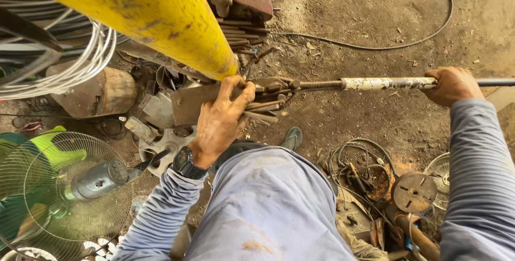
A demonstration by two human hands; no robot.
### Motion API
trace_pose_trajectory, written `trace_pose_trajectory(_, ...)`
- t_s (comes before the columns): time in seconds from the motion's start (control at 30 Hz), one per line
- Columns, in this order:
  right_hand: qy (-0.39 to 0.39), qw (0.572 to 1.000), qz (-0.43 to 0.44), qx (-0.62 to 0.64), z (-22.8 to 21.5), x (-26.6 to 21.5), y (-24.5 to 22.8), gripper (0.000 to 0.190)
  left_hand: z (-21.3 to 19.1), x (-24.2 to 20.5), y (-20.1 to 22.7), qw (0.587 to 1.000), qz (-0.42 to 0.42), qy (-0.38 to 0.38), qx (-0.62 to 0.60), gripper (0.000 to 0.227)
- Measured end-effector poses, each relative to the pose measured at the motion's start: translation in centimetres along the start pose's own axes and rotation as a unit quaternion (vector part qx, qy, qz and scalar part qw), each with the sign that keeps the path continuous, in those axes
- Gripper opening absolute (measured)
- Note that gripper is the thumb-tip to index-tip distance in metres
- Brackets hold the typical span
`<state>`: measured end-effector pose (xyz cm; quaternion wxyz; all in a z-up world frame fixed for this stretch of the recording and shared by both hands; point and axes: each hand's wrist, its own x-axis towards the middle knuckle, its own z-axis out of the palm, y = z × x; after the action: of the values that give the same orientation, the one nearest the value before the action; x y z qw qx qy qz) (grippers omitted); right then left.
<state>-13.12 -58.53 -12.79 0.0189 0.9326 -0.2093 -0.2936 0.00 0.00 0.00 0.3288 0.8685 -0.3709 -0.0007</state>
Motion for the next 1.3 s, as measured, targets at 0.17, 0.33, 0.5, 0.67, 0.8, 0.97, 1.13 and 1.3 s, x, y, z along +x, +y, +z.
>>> trace_pose_trajectory(0.17, 0.014, 1.000, 0.007, 0.003, -0.1, -0.2, -0.4, 0.023, 0.4, 0.6, 1.3, 0.998, -0.038, 0.023, 0.049, 0.043)
trace_pose_trajectory(0.33, 0.030, 0.999, 0.020, 0.024, 0.4, -0.3, -0.3, 0.038, 0.4, 0.9, 1.7, 0.997, -0.039, 0.015, 0.065, 0.033)
trace_pose_trajectory(0.5, 0.069, 0.997, 0.025, 0.040, 1.1, -0.3, -0.3, 0.045, 0.4, 1.4, 1.8, 0.996, -0.059, -0.006, 0.065, 0.025)
trace_pose_trajectory(0.67, 0.110, 0.992, 0.014, 0.058, 1.5, -1.2, -0.4, 0.040, -0.1, 1.5, 1.9, 0.997, -0.050, -0.013, 0.060, 0.024)
trace_pose_trajectory(0.8, 0.131, 0.990, 0.007, 0.056, 1.5, -1.5, -0.4, 0.040, -0.2, 1.7, 1.9, 0.997, -0.041, -0.009, 0.065, 0.023)
trace_pose_trajectory(0.97, 0.119, 0.991, 0.019, 0.060, 2.1, -2.4, -0.7, 0.030, -0.3, 1.7, 1.9, 0.997, -0.046, -0.024, 0.056, 0.020)
trace_pose_trajectory(1.13, 0.166, 0.986, 0.003, 0.016, 4.0, -4.3, 0.1, 0.016, -0.3, 2.0, 1.4, 0.998, -0.013, -0.026, 0.054, 0.016)
trace_pose_trajectory(1.3, 0.114, 0.990, 0.059, 0.065, 4.7, -4.6, 0.0, 0.031, -0.7, 2.5, 0.8, 0.997, 0.007, -0.044, 0.061, 0.020)
